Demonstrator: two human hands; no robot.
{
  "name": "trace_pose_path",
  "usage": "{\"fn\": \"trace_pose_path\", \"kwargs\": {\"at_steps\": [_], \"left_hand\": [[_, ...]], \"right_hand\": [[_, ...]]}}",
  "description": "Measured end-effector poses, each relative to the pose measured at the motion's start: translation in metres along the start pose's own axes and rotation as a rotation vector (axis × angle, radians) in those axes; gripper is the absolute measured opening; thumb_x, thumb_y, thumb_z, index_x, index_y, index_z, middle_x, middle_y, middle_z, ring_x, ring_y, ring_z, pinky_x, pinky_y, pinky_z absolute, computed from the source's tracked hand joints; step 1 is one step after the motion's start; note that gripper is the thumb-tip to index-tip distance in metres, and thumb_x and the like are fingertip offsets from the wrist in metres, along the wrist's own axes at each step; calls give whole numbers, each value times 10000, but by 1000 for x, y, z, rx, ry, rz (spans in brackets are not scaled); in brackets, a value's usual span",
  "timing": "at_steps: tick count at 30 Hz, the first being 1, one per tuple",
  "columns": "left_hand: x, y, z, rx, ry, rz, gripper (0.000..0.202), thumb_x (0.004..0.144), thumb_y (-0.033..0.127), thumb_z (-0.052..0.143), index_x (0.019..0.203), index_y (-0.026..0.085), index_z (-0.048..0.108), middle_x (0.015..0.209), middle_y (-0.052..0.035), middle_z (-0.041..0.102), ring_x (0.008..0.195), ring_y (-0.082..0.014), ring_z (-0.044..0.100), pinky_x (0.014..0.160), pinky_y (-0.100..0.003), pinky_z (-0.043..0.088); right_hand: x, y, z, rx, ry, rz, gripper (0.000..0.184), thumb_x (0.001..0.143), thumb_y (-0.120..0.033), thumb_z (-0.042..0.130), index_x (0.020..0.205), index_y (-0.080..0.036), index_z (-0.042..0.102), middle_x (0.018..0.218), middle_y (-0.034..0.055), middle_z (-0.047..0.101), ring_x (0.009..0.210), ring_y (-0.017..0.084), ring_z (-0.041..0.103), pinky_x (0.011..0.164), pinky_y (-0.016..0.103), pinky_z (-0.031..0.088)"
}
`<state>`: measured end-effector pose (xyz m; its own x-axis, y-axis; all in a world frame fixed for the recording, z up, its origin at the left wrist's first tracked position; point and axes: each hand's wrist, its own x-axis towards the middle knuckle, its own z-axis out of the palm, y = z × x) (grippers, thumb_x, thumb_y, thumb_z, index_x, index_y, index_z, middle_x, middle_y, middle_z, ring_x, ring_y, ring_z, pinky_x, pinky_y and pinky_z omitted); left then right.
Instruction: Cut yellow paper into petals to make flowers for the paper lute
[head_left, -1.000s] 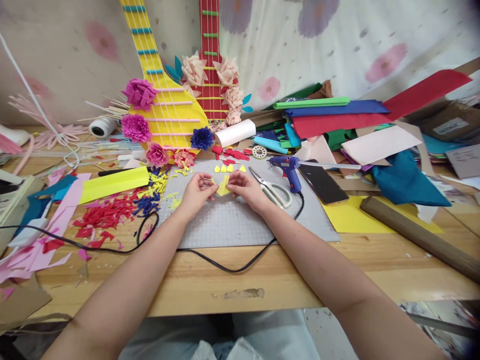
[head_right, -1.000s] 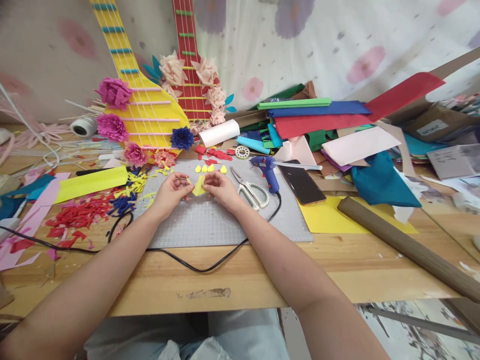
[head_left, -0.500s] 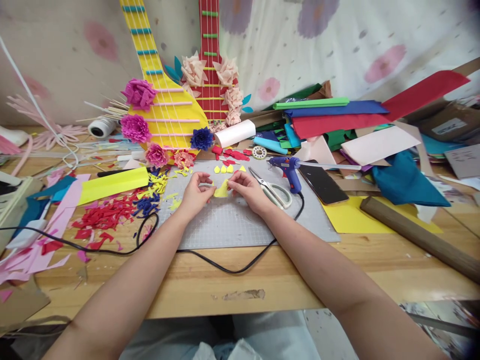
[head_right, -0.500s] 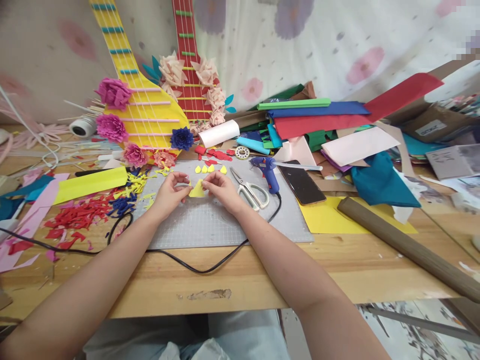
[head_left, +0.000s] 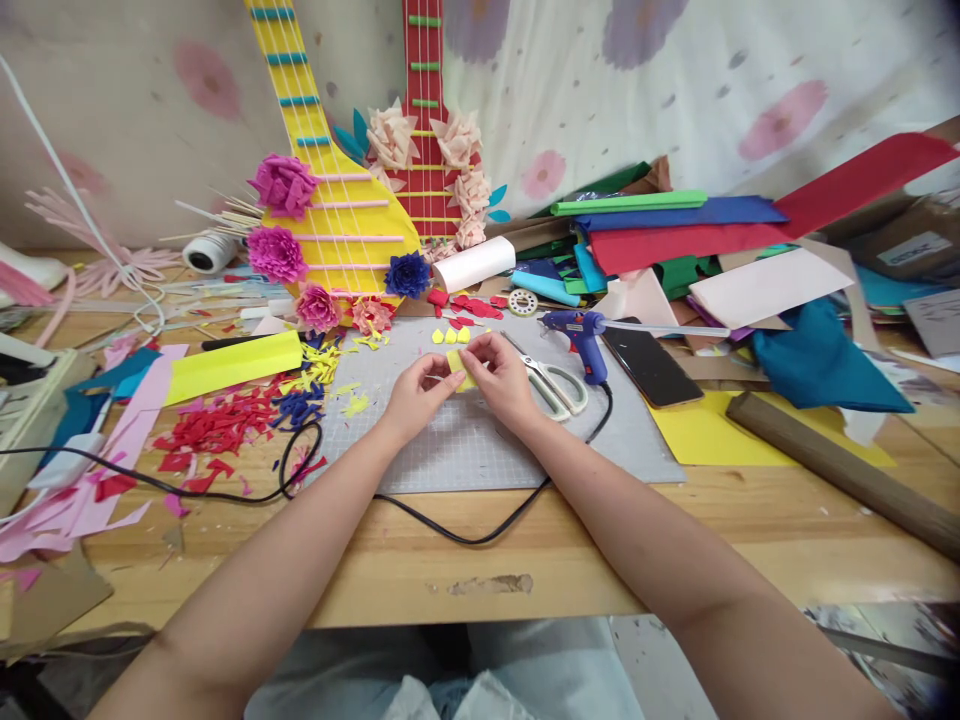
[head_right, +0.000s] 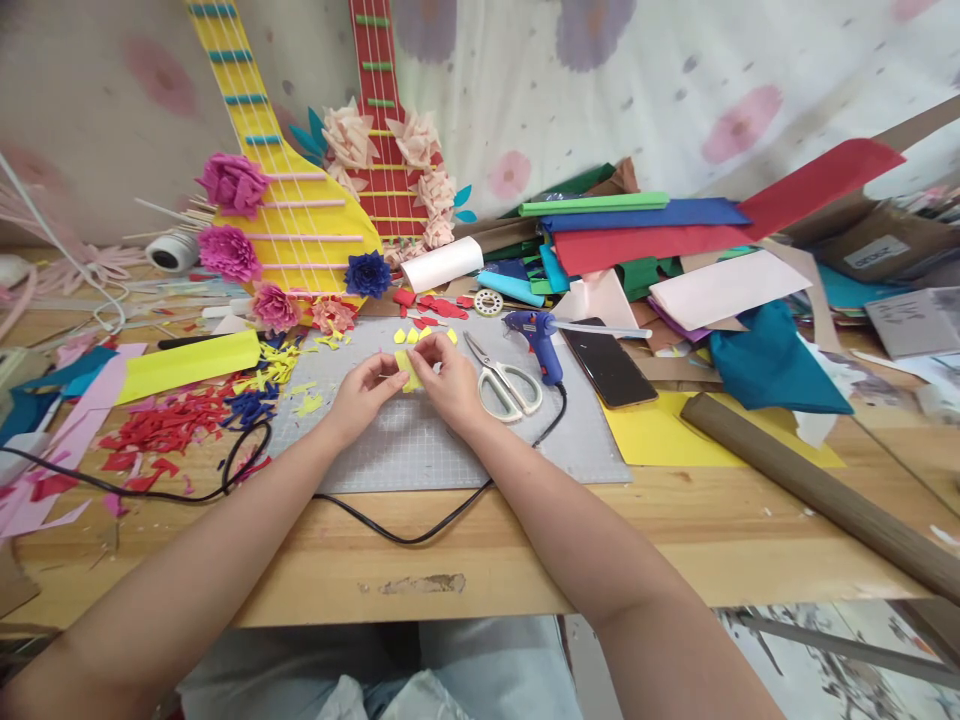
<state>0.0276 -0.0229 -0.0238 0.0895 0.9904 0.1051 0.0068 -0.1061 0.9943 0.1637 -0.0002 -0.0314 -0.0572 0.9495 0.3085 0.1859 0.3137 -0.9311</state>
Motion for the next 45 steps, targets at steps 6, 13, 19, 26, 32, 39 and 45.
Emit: {"fn": "trace_pose_path", "kwargs": {"at_steps": [6,13,19,26,32,39,45], "left_hand": [[2,-4,-1,-93,97,-41,237,635,350,690,697,166,554,680,24,554,640,-90,502,625,-224,411],[3,-2,-6,-148,141,-97,314,583,401,722,707,167,554,681,20,574,618,-91,524,569,-213,434],[3,0,-7,-172,147,-153,333,557,414,742,643,166,538,612,23,581,566,-92,538,551,-220,444],[5,5,-13,-276,23,-255,328,543,372,755,734,129,647,717,-37,659,647,-123,601,612,-244,470],[6,3,-9,-251,162,-273,346,490,367,793,615,137,567,599,-8,616,537,-112,567,568,-273,479],[6,2,-6,-236,186,-213,348,499,394,783,647,145,590,652,-8,625,573,-111,566,514,-237,466],[8,3,-10,-274,281,-220,312,517,375,769,646,141,608,622,0,619,570,-109,566,547,-249,483]], "right_hand": [[1,-7,-2,254,-141,124,358,708,-458,619,915,-235,430,706,-32,552,647,119,521,630,269,388],[4,3,-1,274,-216,136,388,620,-431,700,848,-207,480,732,-22,538,683,113,521,646,261,396],[1,1,-3,305,-297,194,427,631,-471,685,885,-214,457,617,-64,507,546,86,471,553,237,363],[1,1,-3,292,-302,184,448,618,-456,697,897,-220,437,609,-76,496,528,83,464,541,239,369],[-3,-3,0,251,-338,124,434,657,-434,682,940,-229,425,711,-37,538,631,110,524,611,275,419],[-1,5,5,284,-324,185,481,591,-350,728,932,-236,410,674,-61,528,594,106,523,576,261,416],[2,4,1,308,-385,255,417,597,-319,715,892,-224,437,652,-58,549,572,100,524,564,253,406]]}}
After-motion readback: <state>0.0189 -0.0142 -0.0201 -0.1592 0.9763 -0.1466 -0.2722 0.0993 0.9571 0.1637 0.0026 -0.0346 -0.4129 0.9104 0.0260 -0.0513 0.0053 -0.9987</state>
